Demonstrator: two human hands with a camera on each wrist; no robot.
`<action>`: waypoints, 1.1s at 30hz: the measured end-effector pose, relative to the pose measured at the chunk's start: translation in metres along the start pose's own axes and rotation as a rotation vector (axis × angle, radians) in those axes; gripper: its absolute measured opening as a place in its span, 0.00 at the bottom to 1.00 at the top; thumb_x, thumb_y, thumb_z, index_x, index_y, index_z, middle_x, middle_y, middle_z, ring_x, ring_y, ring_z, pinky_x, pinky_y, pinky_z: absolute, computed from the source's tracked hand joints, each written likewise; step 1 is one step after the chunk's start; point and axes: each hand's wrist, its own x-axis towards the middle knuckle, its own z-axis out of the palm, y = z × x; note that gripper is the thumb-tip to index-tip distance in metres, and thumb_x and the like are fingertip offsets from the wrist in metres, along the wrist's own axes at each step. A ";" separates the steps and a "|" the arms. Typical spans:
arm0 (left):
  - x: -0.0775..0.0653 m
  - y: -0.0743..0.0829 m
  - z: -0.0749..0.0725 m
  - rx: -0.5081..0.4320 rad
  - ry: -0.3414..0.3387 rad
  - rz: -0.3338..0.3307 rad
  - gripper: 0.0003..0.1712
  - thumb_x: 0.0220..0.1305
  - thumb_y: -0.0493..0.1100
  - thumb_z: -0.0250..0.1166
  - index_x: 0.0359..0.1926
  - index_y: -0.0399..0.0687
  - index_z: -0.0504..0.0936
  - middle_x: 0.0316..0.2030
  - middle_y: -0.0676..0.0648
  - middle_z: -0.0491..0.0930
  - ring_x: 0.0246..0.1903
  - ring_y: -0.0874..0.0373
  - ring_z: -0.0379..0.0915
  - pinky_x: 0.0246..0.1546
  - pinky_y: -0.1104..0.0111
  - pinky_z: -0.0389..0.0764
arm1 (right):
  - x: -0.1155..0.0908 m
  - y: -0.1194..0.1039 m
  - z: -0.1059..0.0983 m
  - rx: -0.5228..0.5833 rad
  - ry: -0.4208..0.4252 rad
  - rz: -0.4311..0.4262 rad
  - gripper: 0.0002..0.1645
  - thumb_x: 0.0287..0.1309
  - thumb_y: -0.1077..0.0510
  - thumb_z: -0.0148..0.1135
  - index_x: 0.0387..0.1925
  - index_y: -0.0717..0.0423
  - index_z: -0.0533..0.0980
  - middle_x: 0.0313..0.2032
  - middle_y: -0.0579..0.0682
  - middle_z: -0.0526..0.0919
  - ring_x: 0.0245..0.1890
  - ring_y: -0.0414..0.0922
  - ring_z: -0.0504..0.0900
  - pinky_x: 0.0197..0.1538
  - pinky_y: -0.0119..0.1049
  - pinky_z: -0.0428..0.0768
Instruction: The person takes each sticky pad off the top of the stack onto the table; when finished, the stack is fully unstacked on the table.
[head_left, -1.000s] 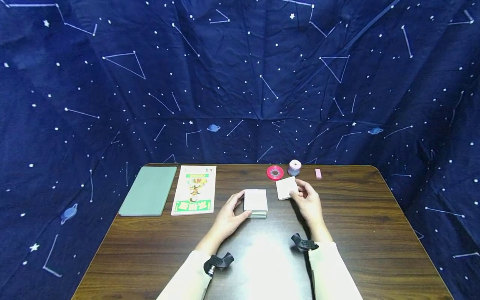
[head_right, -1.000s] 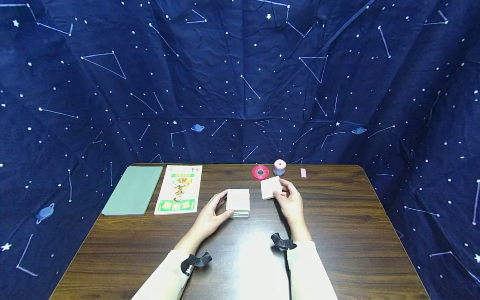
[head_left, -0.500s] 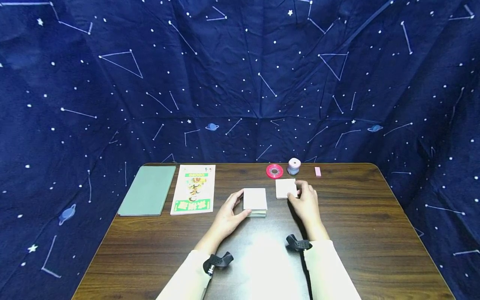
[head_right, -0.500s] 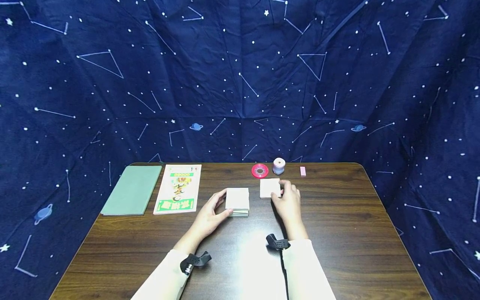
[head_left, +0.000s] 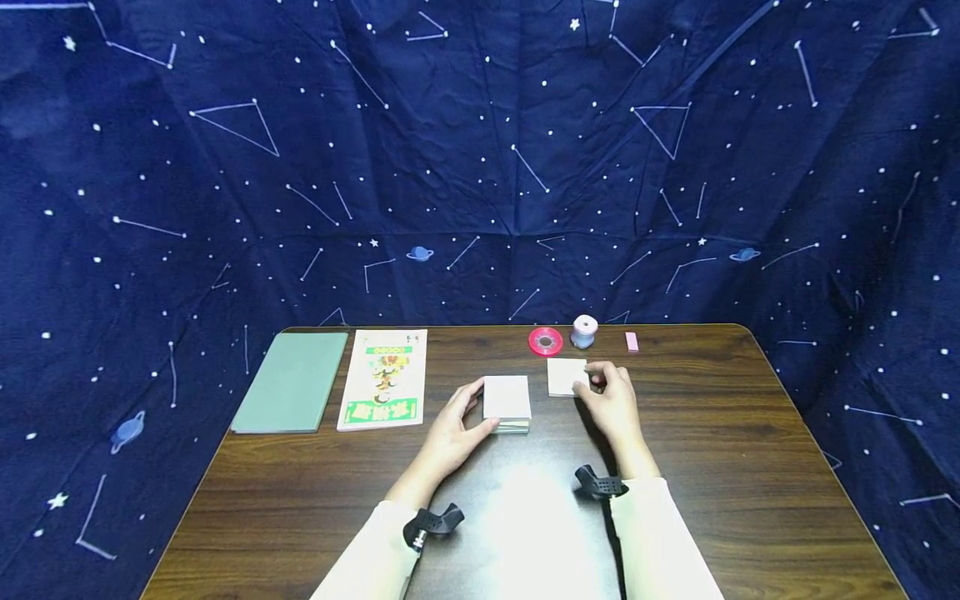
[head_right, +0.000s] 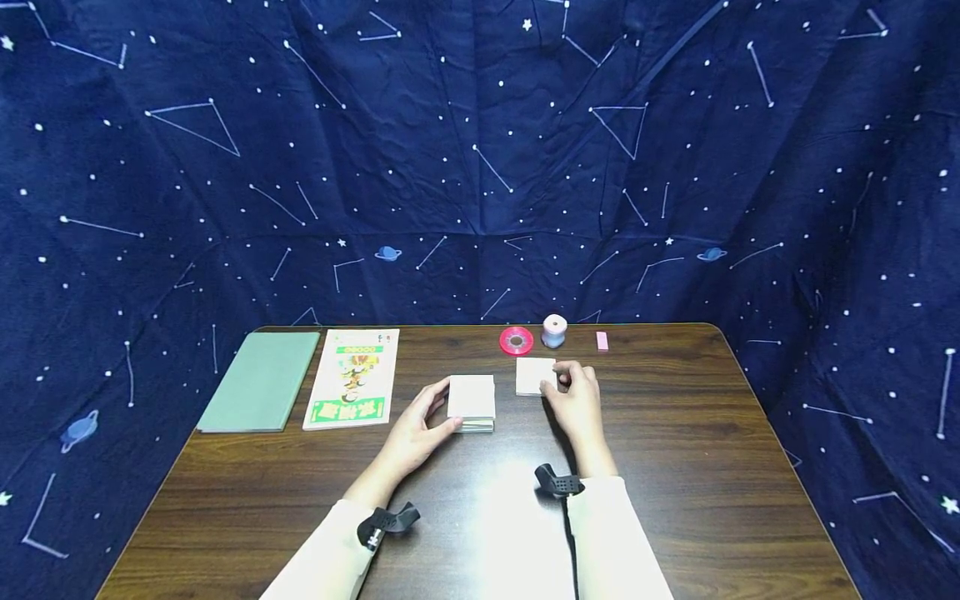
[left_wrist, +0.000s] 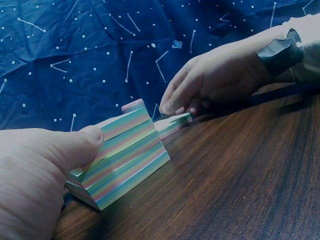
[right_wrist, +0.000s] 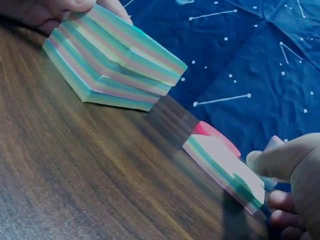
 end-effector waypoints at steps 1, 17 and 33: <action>0.000 0.000 0.000 0.000 0.001 -0.002 0.44 0.70 0.41 0.75 0.81 0.43 0.67 0.75 0.39 0.73 0.78 0.44 0.68 0.83 0.55 0.68 | 0.001 0.000 -0.001 0.045 0.002 0.007 0.22 0.59 0.61 0.77 0.54 0.62 0.82 0.43 0.62 0.80 0.43 0.51 0.77 0.47 0.35 0.74; 0.000 0.000 0.000 -0.001 0.009 0.026 0.43 0.71 0.43 0.75 0.81 0.41 0.67 0.75 0.38 0.72 0.78 0.41 0.69 0.82 0.52 0.70 | -0.007 -0.015 0.012 0.848 -0.196 -0.061 0.32 0.68 0.75 0.65 0.71 0.75 0.68 0.52 0.57 0.79 0.44 0.36 0.82 0.43 0.23 0.82; -0.001 0.001 -0.001 0.024 0.000 0.004 0.44 0.71 0.44 0.75 0.82 0.46 0.67 0.75 0.41 0.73 0.77 0.45 0.70 0.82 0.54 0.70 | -0.020 -0.024 0.039 0.657 -0.528 -0.040 0.45 0.66 0.70 0.71 0.80 0.63 0.63 0.71 0.68 0.67 0.47 0.39 0.79 0.40 0.24 0.79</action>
